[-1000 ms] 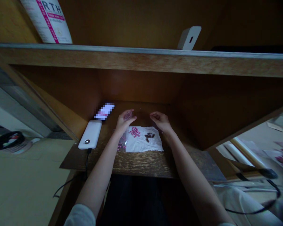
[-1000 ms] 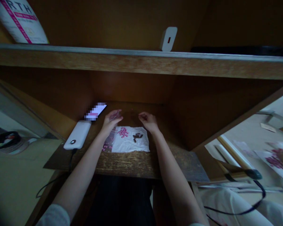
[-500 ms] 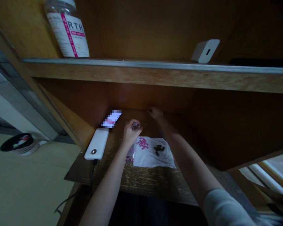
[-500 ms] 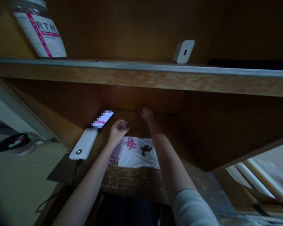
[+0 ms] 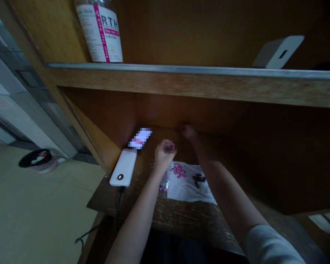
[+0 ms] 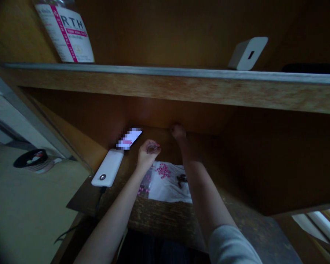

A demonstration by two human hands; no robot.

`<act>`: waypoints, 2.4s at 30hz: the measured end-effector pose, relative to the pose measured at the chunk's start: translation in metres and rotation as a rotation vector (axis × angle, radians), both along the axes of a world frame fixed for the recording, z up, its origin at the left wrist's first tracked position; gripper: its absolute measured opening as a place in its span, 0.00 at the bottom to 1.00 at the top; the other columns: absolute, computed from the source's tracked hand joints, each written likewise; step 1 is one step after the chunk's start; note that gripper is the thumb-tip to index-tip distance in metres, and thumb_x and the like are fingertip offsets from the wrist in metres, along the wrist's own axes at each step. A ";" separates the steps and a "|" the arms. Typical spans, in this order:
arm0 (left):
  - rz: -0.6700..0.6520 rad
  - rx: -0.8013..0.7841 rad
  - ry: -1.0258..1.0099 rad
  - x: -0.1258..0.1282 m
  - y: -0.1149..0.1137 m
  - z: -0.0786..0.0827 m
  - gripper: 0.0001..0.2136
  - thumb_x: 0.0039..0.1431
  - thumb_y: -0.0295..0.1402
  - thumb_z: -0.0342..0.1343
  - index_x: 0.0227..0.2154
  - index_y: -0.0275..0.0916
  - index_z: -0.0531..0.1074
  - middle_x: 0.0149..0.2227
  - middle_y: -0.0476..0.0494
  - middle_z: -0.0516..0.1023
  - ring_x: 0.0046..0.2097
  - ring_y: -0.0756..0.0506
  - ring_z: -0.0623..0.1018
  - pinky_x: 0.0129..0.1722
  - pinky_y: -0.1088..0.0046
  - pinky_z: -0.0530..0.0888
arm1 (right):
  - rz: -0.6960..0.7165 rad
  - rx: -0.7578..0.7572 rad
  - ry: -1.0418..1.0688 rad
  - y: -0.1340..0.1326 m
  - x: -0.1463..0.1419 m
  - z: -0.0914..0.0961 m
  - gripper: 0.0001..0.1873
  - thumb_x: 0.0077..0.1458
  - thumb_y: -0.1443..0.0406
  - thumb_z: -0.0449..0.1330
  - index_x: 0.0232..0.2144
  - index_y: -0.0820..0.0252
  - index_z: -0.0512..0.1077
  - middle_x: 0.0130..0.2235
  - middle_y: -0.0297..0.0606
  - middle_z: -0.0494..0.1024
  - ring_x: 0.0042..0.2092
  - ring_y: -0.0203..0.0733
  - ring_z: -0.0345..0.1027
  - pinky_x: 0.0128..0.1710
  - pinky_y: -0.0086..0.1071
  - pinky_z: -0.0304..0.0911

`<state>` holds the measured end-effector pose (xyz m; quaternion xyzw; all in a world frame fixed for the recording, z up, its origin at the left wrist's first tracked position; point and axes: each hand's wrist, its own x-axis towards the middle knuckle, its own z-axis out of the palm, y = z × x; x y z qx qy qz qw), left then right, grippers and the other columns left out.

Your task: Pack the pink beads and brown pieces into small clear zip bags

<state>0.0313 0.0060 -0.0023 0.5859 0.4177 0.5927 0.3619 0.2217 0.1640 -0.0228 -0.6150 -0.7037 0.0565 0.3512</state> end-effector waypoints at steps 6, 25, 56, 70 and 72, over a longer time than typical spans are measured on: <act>-0.015 -0.020 0.027 0.000 0.002 -0.005 0.06 0.44 0.24 0.58 0.26 0.39 0.68 0.28 0.51 0.75 0.32 0.49 0.76 0.36 0.74 0.70 | 0.111 0.098 0.373 -0.074 -0.027 0.017 0.11 0.54 0.60 0.58 0.33 0.61 0.75 0.36 0.42 0.80 0.38 0.42 0.73 0.39 0.34 0.66; 0.067 0.260 0.620 0.002 -0.016 -0.001 0.07 0.47 0.25 0.56 0.30 0.41 0.71 0.33 0.45 0.77 0.39 0.41 0.73 0.43 0.65 0.67 | 0.176 0.255 0.250 -0.212 -0.044 0.024 0.09 0.54 0.59 0.61 0.34 0.57 0.76 0.37 0.37 0.77 0.43 0.42 0.68 0.46 0.36 0.59; -0.144 0.257 0.497 -0.003 -0.007 -0.008 0.09 0.46 0.23 0.61 0.32 0.40 0.73 0.35 0.47 0.77 0.40 0.45 0.74 0.42 0.68 0.70 | 0.403 -0.289 -0.179 -0.210 -0.010 0.016 0.05 0.50 0.65 0.63 0.31 0.59 0.78 0.32 0.37 0.80 0.33 0.38 0.71 0.31 0.27 0.57; -0.080 0.315 0.634 -0.002 -0.008 -0.007 0.09 0.48 0.23 0.59 0.33 0.41 0.73 0.35 0.47 0.78 0.41 0.44 0.73 0.44 0.66 0.69 | 0.432 -0.148 0.141 -0.218 -0.013 0.034 0.06 0.54 0.65 0.60 0.31 0.62 0.76 0.30 0.37 0.77 0.30 0.35 0.67 0.31 0.27 0.59; -0.067 0.324 0.664 -0.002 -0.009 -0.007 0.08 0.48 0.23 0.58 0.32 0.41 0.73 0.35 0.47 0.78 0.40 0.43 0.73 0.43 0.66 0.68 | 0.423 -0.100 0.259 -0.221 -0.019 0.038 0.09 0.55 0.62 0.59 0.32 0.62 0.75 0.30 0.37 0.77 0.30 0.35 0.67 0.31 0.27 0.60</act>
